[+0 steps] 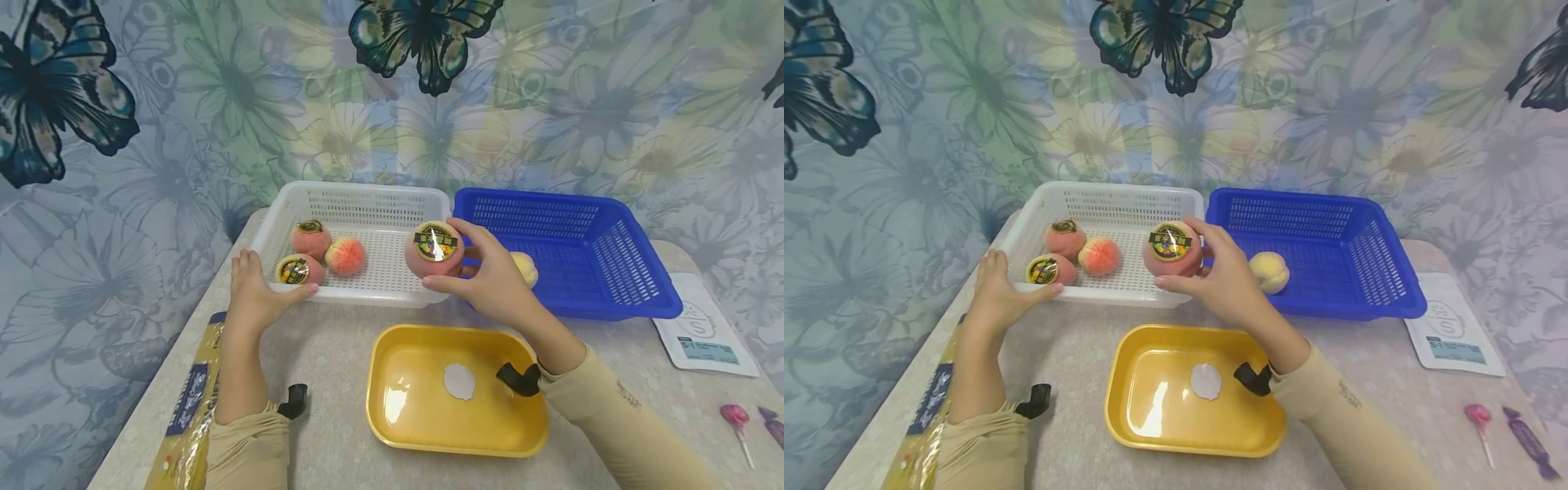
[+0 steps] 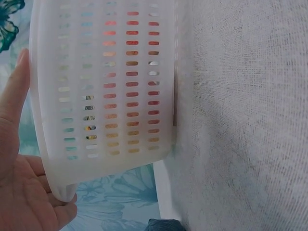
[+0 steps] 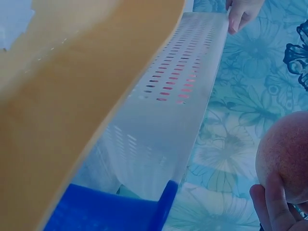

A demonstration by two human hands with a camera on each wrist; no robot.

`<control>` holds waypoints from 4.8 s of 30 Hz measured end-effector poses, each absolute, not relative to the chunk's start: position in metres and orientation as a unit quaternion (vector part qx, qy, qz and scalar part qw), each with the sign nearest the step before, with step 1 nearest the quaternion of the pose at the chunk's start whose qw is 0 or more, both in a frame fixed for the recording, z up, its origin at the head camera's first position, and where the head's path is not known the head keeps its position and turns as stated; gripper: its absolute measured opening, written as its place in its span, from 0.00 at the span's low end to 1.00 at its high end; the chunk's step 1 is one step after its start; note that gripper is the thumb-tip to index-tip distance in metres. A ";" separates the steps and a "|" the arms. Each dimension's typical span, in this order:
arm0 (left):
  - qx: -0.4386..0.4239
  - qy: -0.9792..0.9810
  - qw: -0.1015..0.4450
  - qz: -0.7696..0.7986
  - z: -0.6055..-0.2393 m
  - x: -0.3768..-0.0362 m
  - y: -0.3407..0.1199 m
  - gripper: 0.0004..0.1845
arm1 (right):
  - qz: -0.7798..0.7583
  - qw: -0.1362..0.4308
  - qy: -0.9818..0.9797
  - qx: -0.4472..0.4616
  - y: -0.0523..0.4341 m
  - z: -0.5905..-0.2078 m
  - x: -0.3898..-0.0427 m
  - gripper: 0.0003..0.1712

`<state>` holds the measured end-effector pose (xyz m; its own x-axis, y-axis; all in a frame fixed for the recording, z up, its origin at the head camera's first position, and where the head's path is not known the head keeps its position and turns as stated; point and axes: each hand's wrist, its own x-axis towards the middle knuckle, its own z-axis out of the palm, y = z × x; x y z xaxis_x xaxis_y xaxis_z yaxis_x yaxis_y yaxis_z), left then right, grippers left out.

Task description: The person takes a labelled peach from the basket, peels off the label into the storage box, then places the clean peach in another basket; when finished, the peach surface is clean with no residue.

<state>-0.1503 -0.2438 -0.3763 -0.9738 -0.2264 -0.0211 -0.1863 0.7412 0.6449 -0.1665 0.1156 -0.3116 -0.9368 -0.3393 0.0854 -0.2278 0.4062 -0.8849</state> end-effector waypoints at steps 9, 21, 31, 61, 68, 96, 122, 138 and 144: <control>0.112 -0.934 0.029 -0.339 -0.377 -0.149 -0.243 0.75 | -0.535 0.054 0.825 -0.174 0.124 -0.319 -0.165 0.53; -0.002 -0.918 0.060 -0.393 -0.352 -0.140 -0.203 0.66 | -0.547 0.049 0.818 -0.173 0.131 -0.318 -0.159 0.50; -0.149 -0.850 0.016 -0.505 -0.339 -0.120 -0.108 0.54 | -0.590 0.075 0.780 -0.192 0.123 -0.314 -0.142 0.47; -0.195 -0.783 0.033 -0.590 -0.341 -0.116 -0.095 0.44 | -0.346 -0.204 0.814 -0.420 0.143 -0.318 -0.137 0.23; -0.186 -0.780 0.013 -0.597 -0.340 -0.116 -0.095 0.43 | -0.353 -0.298 0.772 -0.436 0.146 -0.314 -0.139 0.21; -0.159 -0.780 0.003 -0.606 -0.335 -0.120 -0.109 0.46 | -0.333 0.097 0.890 -0.297 0.206 -0.353 -0.105 0.13; -0.161 -0.777 -0.008 -0.608 -0.330 -0.125 -0.104 0.46 | -0.144 0.181 0.885 -0.404 0.181 -0.405 -0.085 0.19; -0.185 -0.797 -0.013 -0.575 -0.311 -0.139 -0.083 0.46 | -0.184 0.118 0.879 -0.424 0.190 -0.405 -0.085 0.13; -0.175 -0.812 -0.025 -0.557 -0.314 -0.157 -0.065 0.46 | -0.308 0.022 0.885 -0.347 0.225 -0.392 -0.094 0.14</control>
